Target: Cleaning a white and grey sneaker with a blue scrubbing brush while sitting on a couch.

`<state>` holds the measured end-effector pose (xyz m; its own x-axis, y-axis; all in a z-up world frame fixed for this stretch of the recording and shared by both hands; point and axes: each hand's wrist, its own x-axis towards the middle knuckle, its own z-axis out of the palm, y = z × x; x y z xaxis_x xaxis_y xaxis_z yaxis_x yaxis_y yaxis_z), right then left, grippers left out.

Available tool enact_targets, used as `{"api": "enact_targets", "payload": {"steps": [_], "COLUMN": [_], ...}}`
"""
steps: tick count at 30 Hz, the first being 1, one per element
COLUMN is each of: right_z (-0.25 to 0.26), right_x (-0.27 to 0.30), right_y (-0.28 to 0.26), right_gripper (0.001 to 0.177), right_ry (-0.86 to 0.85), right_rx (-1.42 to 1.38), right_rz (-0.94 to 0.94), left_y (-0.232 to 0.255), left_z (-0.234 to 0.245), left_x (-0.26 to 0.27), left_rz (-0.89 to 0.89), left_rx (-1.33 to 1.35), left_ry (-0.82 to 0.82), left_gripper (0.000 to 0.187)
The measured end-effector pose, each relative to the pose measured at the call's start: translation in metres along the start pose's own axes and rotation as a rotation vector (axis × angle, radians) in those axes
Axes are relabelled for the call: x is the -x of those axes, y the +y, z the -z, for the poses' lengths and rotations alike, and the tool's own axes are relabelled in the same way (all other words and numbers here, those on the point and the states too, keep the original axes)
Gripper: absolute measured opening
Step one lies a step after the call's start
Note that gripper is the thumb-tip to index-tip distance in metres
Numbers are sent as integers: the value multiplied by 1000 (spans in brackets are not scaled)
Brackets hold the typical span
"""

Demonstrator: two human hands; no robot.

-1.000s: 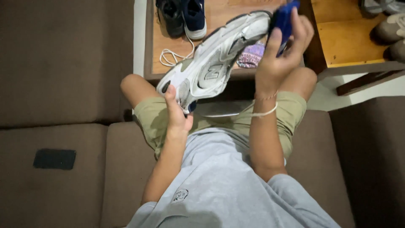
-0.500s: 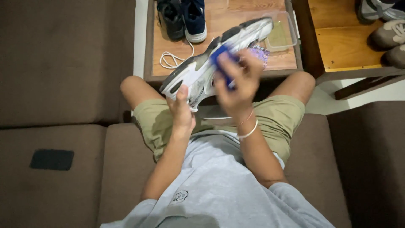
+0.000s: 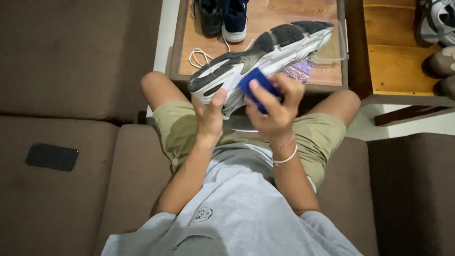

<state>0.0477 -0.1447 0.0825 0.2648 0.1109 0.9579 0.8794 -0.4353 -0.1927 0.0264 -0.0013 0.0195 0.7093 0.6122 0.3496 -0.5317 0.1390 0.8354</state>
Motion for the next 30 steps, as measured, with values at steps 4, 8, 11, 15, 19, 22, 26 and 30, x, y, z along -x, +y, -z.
{"api": "enact_targets", "payload": {"steps": [4,8,11,15,19,22,26,30], "right_z": [18,8,3,13,25,15,24,44], "right_x": [-11,-5,9,7,-6,3,-1,-3], "right_y": [46,36,9,49,46,21,46,92], "right_gripper": [32,35,32,37,34,29,31,36], "right_ry": [110,142,21,87,174,100,144,293], "right_rx": [118,66,36,119,148,80,157,140], "right_rz": [-36,-74,5,-36,-170,-171,-91,-256], "left_y": [2,-6,-19,-26,-56,-47,-40,-52], "left_z": [13,9,13,24,47,36,38,45], "left_x": [6,13,20,21,28,29,38,39], "left_rz": [-45,102,133,106,194,228,375,542], "left_rx": [-21,-48,1,-20,-25,3,86,174], "left_ry": [-36,13,34,37,75,98,194,326], "left_gripper": [81,80,78,78,81,73,64,54]}}
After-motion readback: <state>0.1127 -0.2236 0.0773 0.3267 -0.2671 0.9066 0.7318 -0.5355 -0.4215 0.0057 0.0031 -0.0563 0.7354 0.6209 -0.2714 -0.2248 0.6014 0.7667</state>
